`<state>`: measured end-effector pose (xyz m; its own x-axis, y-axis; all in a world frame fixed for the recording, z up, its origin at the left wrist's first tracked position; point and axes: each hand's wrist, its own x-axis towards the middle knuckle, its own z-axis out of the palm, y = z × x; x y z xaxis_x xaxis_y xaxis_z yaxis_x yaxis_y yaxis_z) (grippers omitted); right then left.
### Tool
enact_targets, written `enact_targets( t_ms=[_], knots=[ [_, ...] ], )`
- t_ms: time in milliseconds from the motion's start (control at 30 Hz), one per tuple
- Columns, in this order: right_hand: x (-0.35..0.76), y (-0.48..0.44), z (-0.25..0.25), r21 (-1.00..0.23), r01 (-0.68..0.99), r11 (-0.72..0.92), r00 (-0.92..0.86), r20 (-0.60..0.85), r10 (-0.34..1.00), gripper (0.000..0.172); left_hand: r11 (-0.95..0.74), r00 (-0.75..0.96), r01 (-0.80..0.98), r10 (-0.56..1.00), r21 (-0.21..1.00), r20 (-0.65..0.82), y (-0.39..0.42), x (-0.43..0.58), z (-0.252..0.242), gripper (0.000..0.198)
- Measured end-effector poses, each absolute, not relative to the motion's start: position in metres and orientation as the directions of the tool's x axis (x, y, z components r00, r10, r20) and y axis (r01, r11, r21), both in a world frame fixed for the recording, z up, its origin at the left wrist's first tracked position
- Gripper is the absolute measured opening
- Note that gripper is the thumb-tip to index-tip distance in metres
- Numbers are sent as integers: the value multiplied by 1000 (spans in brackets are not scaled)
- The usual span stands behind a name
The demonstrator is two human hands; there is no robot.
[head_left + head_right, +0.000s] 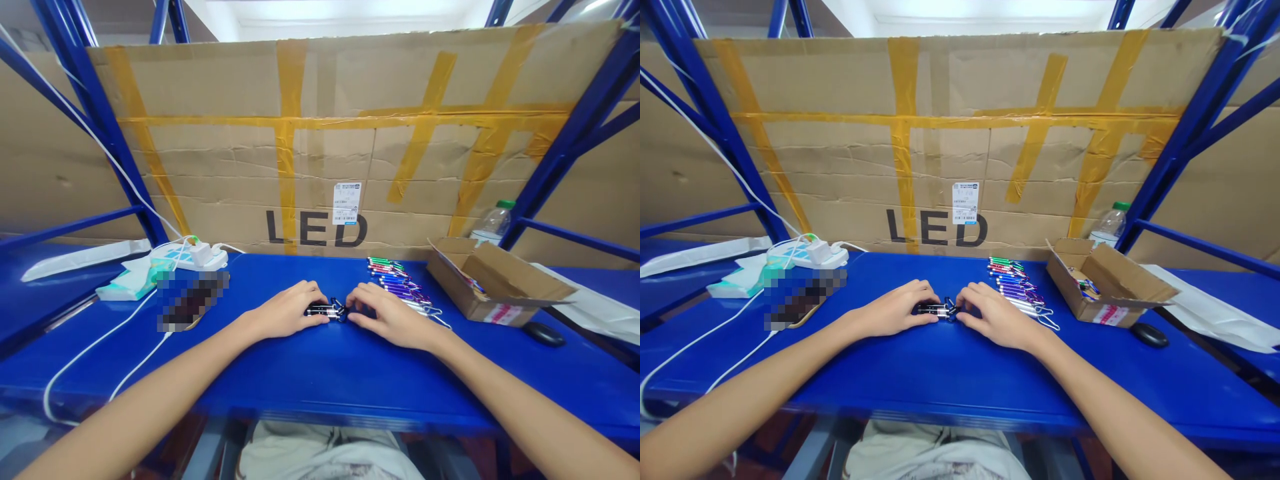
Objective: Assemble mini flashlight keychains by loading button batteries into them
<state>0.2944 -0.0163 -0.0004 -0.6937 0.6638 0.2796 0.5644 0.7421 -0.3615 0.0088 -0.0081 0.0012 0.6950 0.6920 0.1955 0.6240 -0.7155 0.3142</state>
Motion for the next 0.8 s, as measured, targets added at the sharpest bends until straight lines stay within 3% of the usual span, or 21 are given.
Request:
enact_targets(
  t_ms=[333, 567, 800],
  knots=[
    [286, -21, -7, -357, 544, 760, -736, 233, 636, 20, -734, 722, 606, 670, 307, 176, -10, 10, 4, 31],
    [283, -21, -9, -368, 543, 755, -728, 243, 642, 37, -757, 729, 594, 650, 273, 215, -9, 7, 3, 36],
    [283, -19, -14, -338, 587, 735, -700, 243, 671, 59, -745, 716, 588, 661, 316, 224, -12, 9, 4, 34]
  ],
)
